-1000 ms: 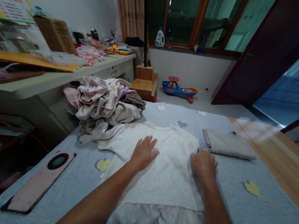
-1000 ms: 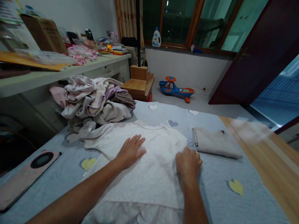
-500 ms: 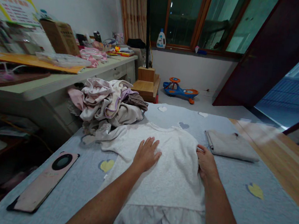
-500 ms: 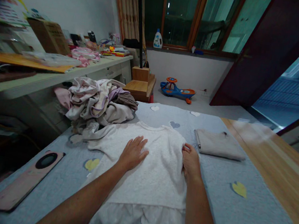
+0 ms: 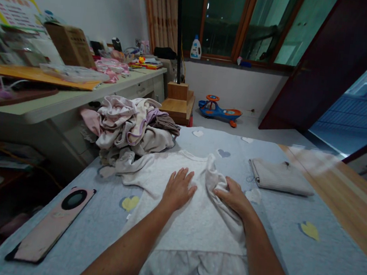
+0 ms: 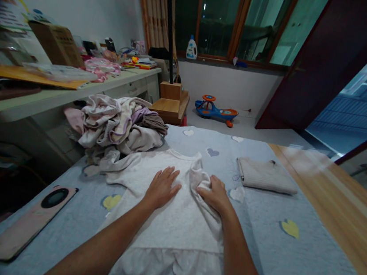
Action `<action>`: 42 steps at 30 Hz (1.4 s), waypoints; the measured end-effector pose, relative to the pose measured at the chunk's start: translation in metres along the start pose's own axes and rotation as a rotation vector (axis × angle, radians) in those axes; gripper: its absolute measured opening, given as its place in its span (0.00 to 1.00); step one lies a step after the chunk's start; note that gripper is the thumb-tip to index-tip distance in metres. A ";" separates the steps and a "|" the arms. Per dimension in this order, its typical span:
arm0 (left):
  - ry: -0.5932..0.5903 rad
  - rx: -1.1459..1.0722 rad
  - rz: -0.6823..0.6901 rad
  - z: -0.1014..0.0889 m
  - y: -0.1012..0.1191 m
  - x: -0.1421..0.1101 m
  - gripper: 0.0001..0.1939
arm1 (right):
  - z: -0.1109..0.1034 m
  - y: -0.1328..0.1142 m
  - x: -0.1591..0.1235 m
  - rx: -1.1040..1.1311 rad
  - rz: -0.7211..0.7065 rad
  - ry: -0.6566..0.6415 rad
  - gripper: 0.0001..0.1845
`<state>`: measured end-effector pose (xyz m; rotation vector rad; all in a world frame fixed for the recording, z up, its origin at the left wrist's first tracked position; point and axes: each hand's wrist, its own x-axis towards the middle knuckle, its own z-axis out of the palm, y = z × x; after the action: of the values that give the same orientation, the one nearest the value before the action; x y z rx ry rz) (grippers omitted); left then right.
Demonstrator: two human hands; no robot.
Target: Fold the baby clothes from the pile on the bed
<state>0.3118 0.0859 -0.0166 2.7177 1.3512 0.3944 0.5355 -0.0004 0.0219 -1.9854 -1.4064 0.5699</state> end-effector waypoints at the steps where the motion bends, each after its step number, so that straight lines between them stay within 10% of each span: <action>1: 0.001 -0.001 -0.001 0.000 0.000 0.000 0.28 | -0.002 -0.004 -0.001 -0.008 -0.023 -0.037 0.25; 13: -0.011 -0.008 0.003 -0.001 -0.001 -0.001 0.28 | -0.052 0.007 0.004 -0.145 -0.006 0.506 0.08; 17: -0.014 -0.020 0.007 0.000 -0.003 0.000 0.29 | -0.071 0.009 -0.004 -0.387 0.020 0.734 0.16; 23: -0.010 -0.012 0.017 0.003 -0.005 0.000 0.29 | -0.081 0.026 -0.013 -0.662 -0.147 0.197 0.14; 28: -0.018 -0.001 0.020 0.002 -0.005 0.001 0.29 | -0.077 0.008 0.002 -0.808 -0.072 0.318 0.17; 37: -0.009 -0.011 0.022 0.001 -0.005 0.000 0.29 | -0.077 -0.006 0.023 -1.032 -0.037 0.028 0.18; 42: -0.019 -0.007 0.022 0.002 -0.005 0.000 0.30 | -0.085 -0.016 0.024 -1.026 -0.045 0.219 0.20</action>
<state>0.3088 0.0892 -0.0194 2.7257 1.3138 0.3733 0.5893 0.0048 0.0932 -2.6307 -1.7721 -0.5137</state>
